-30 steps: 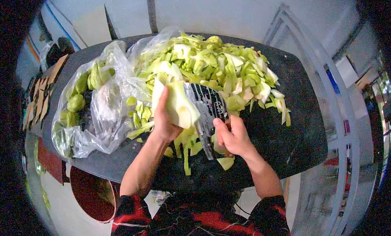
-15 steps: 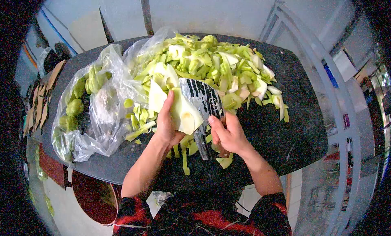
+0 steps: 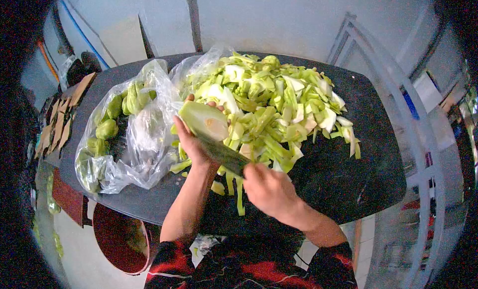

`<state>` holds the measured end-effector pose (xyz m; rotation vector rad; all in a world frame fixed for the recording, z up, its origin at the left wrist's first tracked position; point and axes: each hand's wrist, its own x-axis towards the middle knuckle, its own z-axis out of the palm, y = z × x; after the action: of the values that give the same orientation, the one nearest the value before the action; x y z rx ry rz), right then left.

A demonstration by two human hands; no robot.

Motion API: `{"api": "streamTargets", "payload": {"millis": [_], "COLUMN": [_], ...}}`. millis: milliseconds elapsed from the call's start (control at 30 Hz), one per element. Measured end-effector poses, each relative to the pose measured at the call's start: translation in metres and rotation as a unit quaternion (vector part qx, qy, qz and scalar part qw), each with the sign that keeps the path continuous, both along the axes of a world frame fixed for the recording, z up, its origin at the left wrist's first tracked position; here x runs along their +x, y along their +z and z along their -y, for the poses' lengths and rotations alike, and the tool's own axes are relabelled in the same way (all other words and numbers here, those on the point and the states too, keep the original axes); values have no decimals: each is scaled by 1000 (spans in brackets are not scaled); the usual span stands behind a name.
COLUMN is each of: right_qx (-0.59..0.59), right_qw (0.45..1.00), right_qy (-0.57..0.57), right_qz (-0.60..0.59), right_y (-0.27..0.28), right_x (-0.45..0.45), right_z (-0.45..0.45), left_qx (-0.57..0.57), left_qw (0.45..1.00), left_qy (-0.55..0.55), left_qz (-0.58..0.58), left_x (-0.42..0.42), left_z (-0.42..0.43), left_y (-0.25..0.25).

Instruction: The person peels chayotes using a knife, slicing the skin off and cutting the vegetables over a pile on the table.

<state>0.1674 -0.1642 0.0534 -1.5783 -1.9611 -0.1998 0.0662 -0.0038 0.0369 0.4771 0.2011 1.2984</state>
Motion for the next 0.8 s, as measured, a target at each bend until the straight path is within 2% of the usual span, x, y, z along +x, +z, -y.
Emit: {"api": "streamTargets", "payload": {"millis": [67, 167, 300, 400, 800], "right_qx": [11, 31, 45, 41, 44], "right_qw": [999, 998, 997, 997, 997], "right_qy": [17, 24, 19, 7, 14], "right_qz": [46, 51, 67, 68, 56], "right_y": [3, 0, -4, 1, -6], "right_x": [-12, -20, -25, -25, -23], "right_z": [-3, -8, -7, -3, -8], "left_qx": [30, 75, 76, 110, 122], "left_qw": [998, 993, 993, 991, 991], "left_qy": [60, 86, 72, 44, 47], "left_qz": [-13, 22, 55, 56, 37], "left_x": [-3, -6, -11, -15, -13], "left_z": [0, -5, -7, -7, 0], "left_y": [4, -3, -1, 4, 7]}}
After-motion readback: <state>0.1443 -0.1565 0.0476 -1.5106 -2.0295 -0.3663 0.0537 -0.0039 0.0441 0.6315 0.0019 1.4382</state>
